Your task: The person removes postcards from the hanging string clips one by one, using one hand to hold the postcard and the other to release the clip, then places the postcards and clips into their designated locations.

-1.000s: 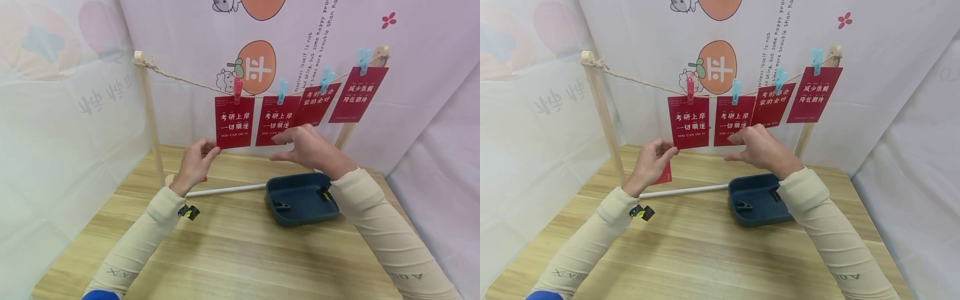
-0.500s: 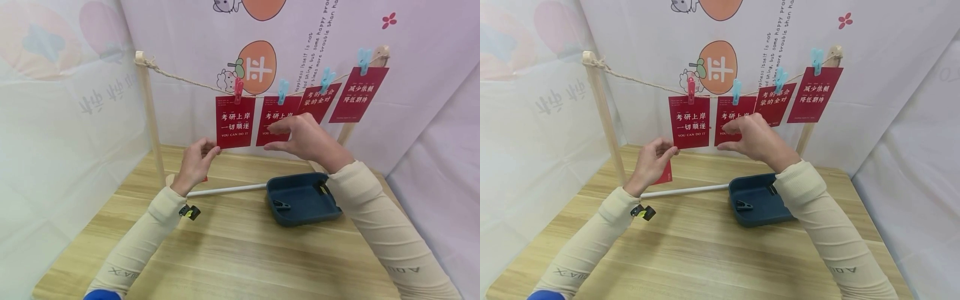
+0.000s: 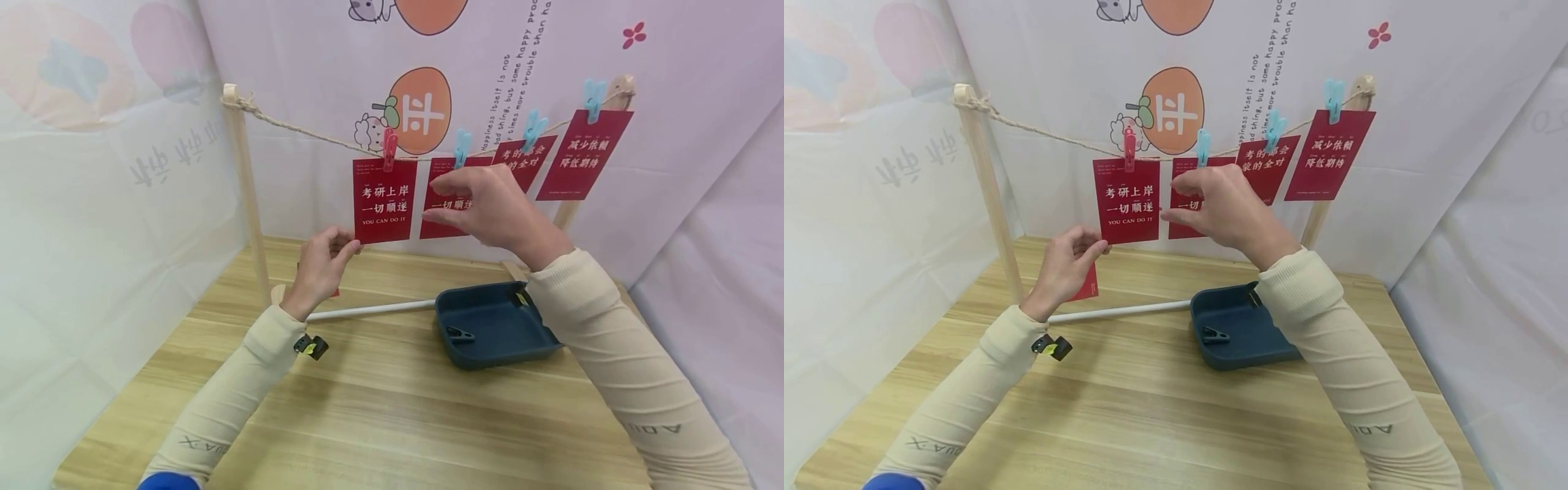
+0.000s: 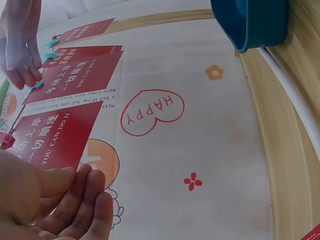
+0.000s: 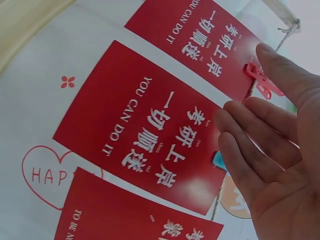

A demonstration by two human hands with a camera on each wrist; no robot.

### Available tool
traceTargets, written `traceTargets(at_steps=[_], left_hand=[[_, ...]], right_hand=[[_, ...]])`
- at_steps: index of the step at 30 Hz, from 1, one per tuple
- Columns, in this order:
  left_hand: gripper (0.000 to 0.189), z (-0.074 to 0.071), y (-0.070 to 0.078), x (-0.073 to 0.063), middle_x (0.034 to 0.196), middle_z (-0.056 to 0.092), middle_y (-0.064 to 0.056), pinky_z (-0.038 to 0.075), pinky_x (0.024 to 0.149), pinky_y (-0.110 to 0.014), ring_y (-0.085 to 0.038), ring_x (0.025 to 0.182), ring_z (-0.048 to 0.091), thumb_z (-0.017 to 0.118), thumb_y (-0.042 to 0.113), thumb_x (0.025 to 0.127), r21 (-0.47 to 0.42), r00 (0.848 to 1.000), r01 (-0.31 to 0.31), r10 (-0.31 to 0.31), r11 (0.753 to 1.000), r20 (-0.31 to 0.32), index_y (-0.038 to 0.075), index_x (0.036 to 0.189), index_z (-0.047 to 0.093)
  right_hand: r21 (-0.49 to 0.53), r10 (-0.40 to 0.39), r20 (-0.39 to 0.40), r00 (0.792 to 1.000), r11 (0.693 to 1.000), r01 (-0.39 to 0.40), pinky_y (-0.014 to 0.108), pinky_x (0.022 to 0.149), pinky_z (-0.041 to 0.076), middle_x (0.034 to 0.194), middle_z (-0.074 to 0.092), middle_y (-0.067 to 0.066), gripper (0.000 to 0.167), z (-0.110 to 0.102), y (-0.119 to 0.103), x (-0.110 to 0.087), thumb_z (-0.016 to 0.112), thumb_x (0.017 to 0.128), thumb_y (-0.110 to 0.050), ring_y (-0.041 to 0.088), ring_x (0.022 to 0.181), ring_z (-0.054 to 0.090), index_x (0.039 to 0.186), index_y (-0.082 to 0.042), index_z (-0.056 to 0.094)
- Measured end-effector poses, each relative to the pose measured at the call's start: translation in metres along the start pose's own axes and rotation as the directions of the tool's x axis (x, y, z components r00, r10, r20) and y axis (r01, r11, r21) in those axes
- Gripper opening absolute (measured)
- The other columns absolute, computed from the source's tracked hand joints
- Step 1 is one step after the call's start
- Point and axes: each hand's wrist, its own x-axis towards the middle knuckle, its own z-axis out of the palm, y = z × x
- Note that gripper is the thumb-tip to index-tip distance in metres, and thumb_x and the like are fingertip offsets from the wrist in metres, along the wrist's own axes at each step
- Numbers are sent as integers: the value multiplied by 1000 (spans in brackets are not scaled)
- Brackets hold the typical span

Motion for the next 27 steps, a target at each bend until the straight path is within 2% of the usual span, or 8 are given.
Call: traceTargets(at_steps=[9,21,27], left_hand=[[17,2,-1,-1,108,78,-17,62,99,-43,-32,103,75,66,13,105,-3,1000,-2,2,1000,-6,-1,113,69],[16,4,-1,-3,107,78,-18,62,98,-46,-39,104,74,66,12,105,-16,1000,-9,9,1000,-14,-1,113,69],[16,5,1,-3,106,78,-18,62,96,-45,-33,101,74,66,13,105,-20,1000,-12,11,1000,-20,-1,112,70]], right_hand=[[-5,-45,-59,997,999,45,48,100,62,131,76,13,54,-8,-10,13,87,89,-30,32,121,74,136,-9,72],[-22,-20,-83,996,1000,18,47,108,58,140,72,8,51,-18,-23,31,78,96,-38,28,130,69,140,-14,69],[5,5,-71,997,1000,-5,44,112,55,143,70,6,51,-18,-27,39,77,97,-38,25,135,66,142,-15,68]])
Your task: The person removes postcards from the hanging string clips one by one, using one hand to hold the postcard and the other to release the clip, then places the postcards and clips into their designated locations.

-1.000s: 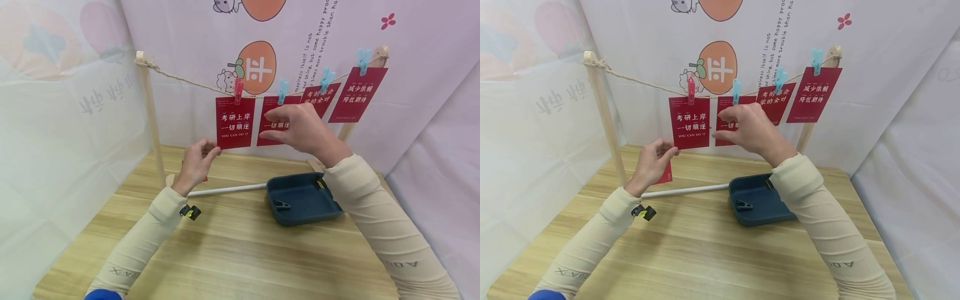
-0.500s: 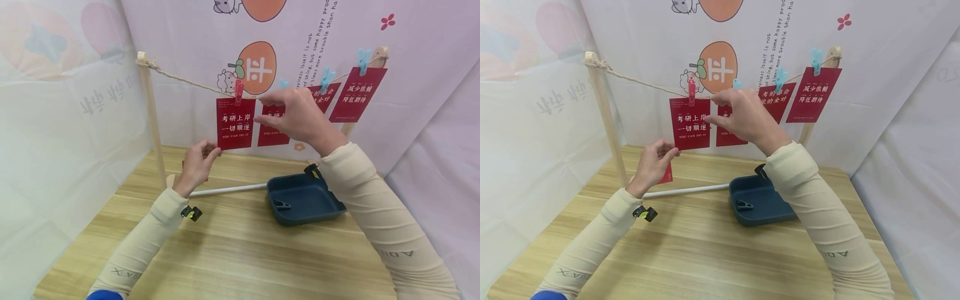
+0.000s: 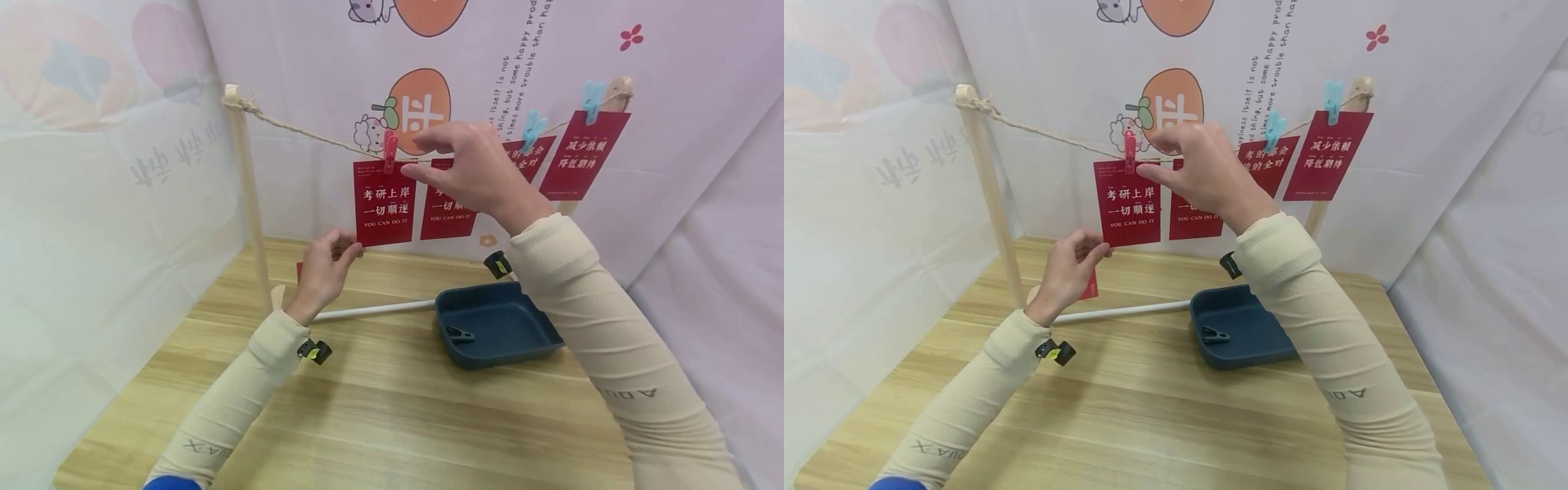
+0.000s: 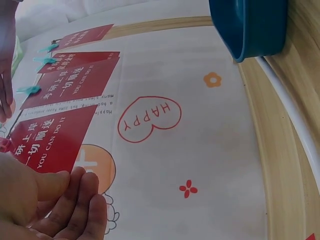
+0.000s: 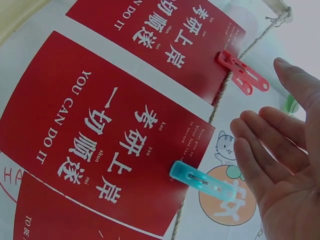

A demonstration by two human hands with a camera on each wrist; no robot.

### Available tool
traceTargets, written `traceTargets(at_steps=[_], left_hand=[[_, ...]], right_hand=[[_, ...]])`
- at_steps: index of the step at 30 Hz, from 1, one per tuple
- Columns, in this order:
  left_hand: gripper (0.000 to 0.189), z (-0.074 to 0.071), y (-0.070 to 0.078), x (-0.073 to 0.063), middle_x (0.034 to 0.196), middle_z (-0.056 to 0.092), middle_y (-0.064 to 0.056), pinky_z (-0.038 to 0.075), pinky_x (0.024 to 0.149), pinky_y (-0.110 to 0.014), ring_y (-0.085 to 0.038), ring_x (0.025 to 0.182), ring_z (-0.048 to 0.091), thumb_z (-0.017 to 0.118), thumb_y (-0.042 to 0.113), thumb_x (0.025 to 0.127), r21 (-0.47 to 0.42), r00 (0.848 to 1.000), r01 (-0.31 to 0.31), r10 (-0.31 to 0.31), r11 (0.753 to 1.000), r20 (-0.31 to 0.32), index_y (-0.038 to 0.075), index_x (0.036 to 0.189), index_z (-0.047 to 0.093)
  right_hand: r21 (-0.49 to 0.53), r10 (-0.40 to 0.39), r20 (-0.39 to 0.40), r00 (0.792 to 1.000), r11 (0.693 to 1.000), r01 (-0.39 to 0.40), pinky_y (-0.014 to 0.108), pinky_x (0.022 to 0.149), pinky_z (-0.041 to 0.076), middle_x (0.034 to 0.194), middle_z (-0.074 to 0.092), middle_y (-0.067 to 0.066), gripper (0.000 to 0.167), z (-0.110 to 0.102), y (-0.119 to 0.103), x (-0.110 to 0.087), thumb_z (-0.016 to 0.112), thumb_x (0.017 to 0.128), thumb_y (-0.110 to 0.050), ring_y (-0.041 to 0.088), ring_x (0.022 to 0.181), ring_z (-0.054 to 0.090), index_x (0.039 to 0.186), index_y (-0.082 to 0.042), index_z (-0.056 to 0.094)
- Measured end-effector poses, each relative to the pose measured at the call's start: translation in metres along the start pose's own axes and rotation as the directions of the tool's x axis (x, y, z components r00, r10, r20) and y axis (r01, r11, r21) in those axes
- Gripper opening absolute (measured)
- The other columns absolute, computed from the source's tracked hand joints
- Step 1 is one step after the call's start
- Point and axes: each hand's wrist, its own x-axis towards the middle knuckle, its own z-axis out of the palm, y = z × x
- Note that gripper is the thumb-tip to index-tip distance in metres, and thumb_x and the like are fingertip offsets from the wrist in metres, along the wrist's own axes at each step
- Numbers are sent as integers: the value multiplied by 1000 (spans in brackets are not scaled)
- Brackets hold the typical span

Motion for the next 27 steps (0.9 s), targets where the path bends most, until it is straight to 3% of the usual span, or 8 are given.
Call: traceTargets(at_steps=[9,27], left_hand=[[17,-1,1,-1,107,78,-17,61,95,-45,-33,101,74,64,13,106,6,1000,3,-3,1000,4,0,116,69],[16,-3,2,-2,105,78,-18,62,96,-45,-33,100,74,64,11,106,-8,1000,-3,3,1000,-2,-1,114,69]], right_hand=[[3,31,7,999,1000,-31,40,113,54,144,69,5,53,-1,-4,15,75,98,-44,22,134,67,143,-17,67],[32,81,79,994,996,-84,34,106,58,128,77,5,44,9,-9,42,71,100,-45,19,121,72,134,-16,73]])
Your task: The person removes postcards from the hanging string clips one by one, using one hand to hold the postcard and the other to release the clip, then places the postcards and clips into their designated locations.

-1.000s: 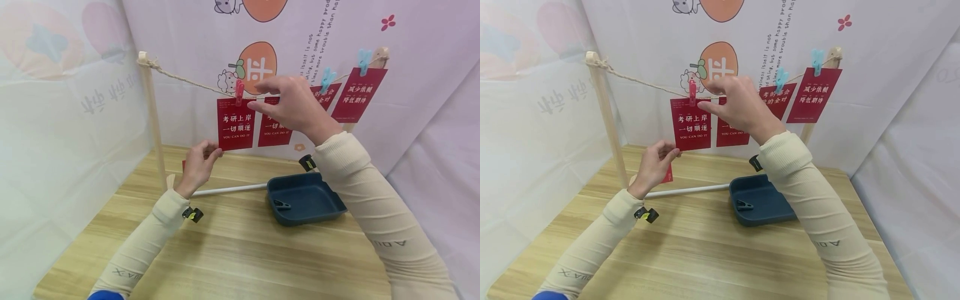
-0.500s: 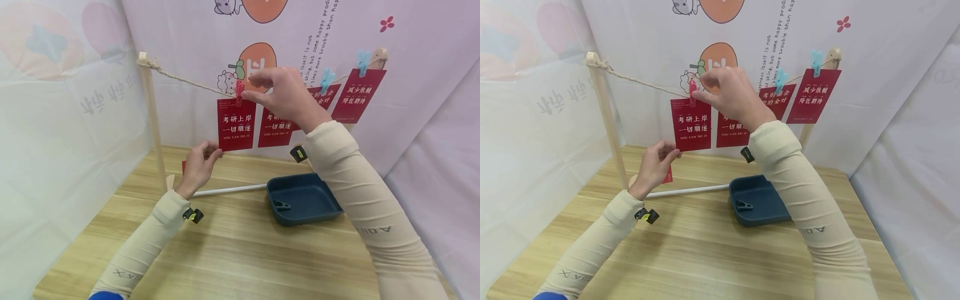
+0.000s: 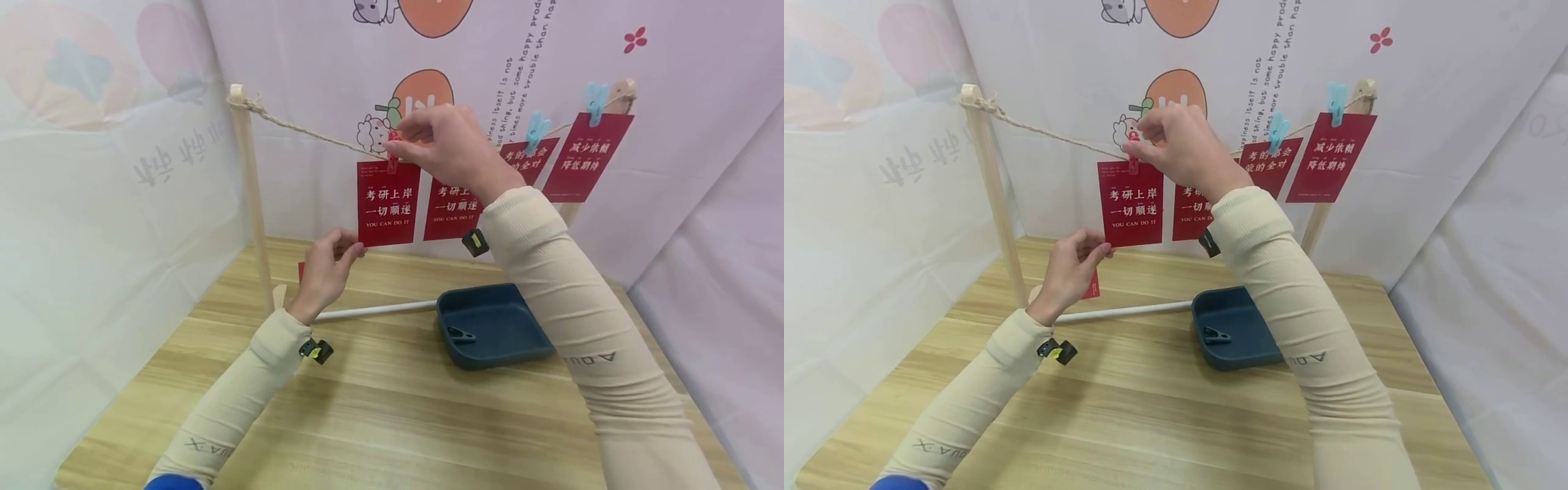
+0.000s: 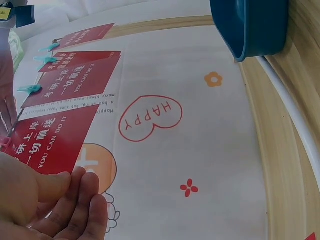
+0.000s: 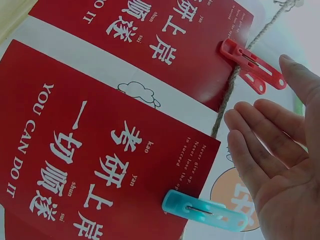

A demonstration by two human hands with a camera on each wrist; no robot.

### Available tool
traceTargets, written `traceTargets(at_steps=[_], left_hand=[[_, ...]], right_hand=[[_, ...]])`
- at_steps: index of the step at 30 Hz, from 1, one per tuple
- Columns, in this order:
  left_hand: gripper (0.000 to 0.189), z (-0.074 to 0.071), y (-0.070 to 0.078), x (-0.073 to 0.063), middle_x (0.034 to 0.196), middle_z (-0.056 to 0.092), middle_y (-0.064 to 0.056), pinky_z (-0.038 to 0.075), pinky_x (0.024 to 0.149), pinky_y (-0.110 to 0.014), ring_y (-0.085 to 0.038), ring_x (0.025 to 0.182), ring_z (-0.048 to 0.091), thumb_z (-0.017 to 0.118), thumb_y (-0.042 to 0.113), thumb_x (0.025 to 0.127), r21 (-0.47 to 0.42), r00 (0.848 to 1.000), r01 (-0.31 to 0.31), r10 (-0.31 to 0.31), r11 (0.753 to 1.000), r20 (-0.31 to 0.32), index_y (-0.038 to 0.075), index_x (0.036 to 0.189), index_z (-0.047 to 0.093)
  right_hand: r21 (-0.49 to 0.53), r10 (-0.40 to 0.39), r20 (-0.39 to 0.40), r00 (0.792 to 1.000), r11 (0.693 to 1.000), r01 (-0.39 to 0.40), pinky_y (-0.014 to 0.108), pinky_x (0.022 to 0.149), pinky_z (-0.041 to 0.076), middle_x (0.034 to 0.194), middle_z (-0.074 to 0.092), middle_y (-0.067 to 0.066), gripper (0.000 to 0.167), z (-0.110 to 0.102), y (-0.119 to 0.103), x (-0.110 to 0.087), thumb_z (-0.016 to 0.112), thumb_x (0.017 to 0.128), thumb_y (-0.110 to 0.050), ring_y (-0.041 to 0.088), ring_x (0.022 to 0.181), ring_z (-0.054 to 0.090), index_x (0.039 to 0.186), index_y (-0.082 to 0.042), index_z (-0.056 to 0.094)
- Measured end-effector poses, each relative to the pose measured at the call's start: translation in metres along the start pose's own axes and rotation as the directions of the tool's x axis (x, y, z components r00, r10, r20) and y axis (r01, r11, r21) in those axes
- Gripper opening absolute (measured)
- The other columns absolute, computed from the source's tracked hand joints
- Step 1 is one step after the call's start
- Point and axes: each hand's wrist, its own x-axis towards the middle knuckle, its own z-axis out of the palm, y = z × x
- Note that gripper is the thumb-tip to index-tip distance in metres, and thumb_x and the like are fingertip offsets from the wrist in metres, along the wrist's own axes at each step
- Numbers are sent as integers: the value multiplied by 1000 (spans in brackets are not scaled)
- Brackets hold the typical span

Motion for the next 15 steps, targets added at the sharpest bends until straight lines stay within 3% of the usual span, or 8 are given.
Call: traceTargets(at_steps=[9,15], left_hand=[[16,-1,-2,1,106,79,-17,62,95,-44,-33,100,75,64,11,106,4,1000,-6,6,1000,2,-1,114,69],[15,0,-4,4,104,79,-17,62,95,-43,-30,97,75,65,10,105,1,1000,-6,6,1000,0,-2,113,70]], right_hand=[[10,-23,9,1000,1000,23,32,106,58,127,78,5,39,3,-1,5,71,101,-39,18,118,74,132,-15,73],[31,7,19,1000,999,-8,32,101,60,118,79,5,36,2,-3,9,74,99,-38,16,105,73,124,-12,75]])
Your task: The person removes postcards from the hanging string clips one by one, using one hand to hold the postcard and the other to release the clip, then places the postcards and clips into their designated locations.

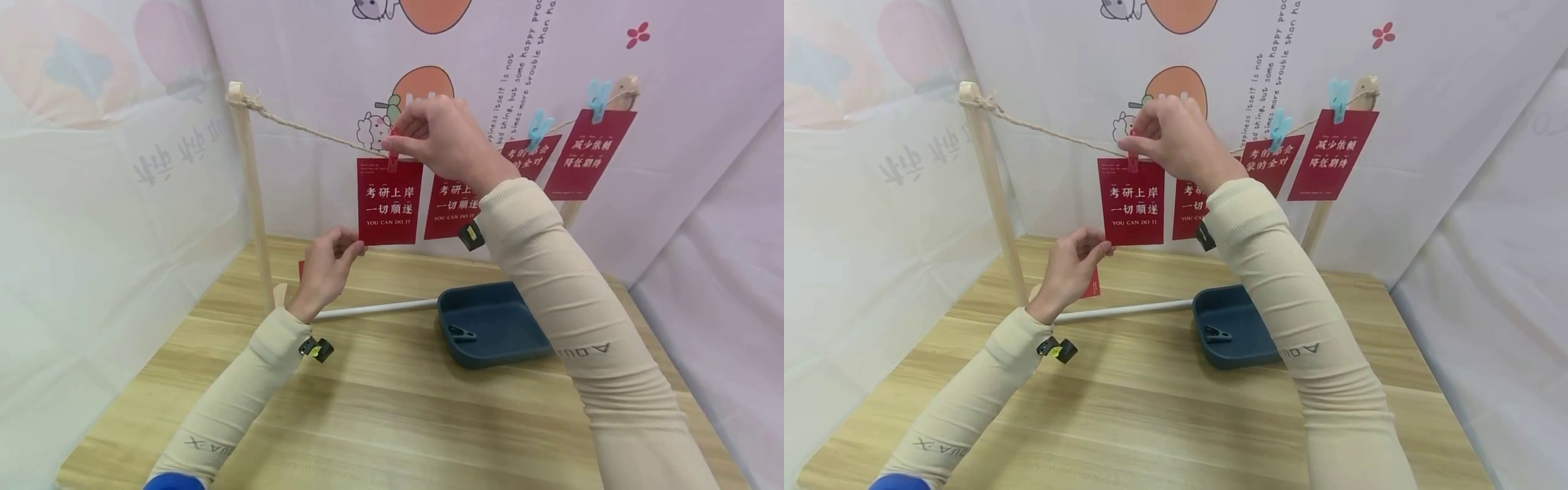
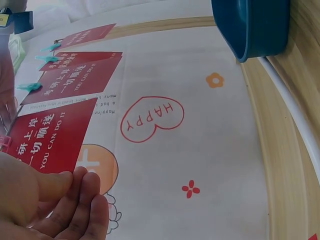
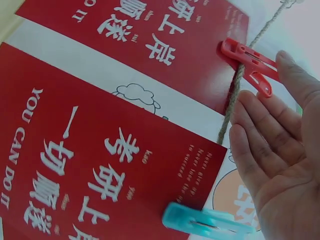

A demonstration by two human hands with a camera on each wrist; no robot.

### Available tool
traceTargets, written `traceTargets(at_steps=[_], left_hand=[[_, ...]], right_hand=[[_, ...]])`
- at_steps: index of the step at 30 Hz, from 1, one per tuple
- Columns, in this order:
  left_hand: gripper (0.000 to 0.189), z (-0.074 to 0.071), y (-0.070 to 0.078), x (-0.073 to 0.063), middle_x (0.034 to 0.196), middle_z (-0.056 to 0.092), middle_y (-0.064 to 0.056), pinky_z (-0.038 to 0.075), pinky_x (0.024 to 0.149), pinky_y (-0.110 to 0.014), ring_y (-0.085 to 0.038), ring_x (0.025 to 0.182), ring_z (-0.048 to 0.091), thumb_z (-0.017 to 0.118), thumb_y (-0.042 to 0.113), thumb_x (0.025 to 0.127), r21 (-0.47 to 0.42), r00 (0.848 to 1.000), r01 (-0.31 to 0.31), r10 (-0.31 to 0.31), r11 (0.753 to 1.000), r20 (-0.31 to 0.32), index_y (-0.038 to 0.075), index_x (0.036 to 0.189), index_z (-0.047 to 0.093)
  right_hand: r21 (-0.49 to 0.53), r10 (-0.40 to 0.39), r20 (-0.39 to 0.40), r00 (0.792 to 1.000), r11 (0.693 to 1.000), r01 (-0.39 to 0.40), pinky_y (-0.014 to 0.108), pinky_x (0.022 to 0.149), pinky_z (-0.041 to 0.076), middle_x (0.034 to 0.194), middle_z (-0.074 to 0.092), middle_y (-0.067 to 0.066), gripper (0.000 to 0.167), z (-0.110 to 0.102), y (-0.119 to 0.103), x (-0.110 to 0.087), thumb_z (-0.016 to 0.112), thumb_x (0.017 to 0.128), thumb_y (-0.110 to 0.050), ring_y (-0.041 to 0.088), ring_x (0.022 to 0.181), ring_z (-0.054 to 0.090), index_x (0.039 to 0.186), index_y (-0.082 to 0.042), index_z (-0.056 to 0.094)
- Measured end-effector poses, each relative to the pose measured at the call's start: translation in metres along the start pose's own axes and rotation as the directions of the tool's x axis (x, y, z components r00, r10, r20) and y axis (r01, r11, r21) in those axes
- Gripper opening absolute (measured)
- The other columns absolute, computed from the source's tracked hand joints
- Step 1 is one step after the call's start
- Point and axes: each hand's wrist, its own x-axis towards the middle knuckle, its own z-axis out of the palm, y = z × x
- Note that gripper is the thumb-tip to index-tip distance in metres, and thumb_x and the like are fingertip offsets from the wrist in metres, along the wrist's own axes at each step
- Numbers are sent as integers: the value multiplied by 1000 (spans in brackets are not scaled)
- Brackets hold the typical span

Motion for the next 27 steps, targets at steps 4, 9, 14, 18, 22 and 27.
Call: traceTargets(at_steps=[4,9,14,18,22,27], left_hand=[[15,0,0,-1,103,78,-18,62,95,-44,-31,97,75,66,10,104,-1,1000,3,-3,1000,0,-2,113,70],[16,1,0,-1,104,78,-18,61,96,-46,-38,101,75,66,11,105,-8,1000,7,-6,1000,4,-2,114,70],[17,2,2,-1,106,78,-19,61,95,-46,-39,102,75,66,10,105,-5,1000,10,-10,1000,0,-2,115,70],[17,2,2,0,106,79,-19,62,95,-46,-38,101,75,65,9,105,-6,1000,6,-6,1000,-1,-3,116,70],[17,2,2,0,106,79,-18,62,95,-46,-37,100,75,66,10,105,-10,1000,8,-8,1000,4,-2,115,70],[16,0,1,0,106,78,-18,61,96,-45,-35,101,75,66,12,105,-11,1000,23,-23,1000,6,-1,114,70]], right_hand=[[-19,15,9,1000,1000,-14,31,97,59,113,77,4,36,0,-2,1,76,97,-42,14,100,69,118,-12,75],[-39,-24,0,1000,999,24,29,90,55,105,76,5,32,-1,-2,1,77,97,-40,15,94,66,111,-11,74],[-54,-73,-56,996,996,70,25,84,52,101,75,5,29,-1,-2,1,76,98,-37,14,88,64,107,-10,74],[-47,-107,-111,988,994,102,23,83,53,99,75,5,24,0,0,1,75,99,-33,13,87,64,102,-9,73],[-37,-143,-157,977,990,139,24,87,55,98,75,6,22,0,4,0,76,99,-29,13,90,67,98,-8,73],[-26,-168,-190,967,986,167,29,94,58,98,74,9,21,-2,7,1,75,100,-26,16,97,72,98,-6,72]])
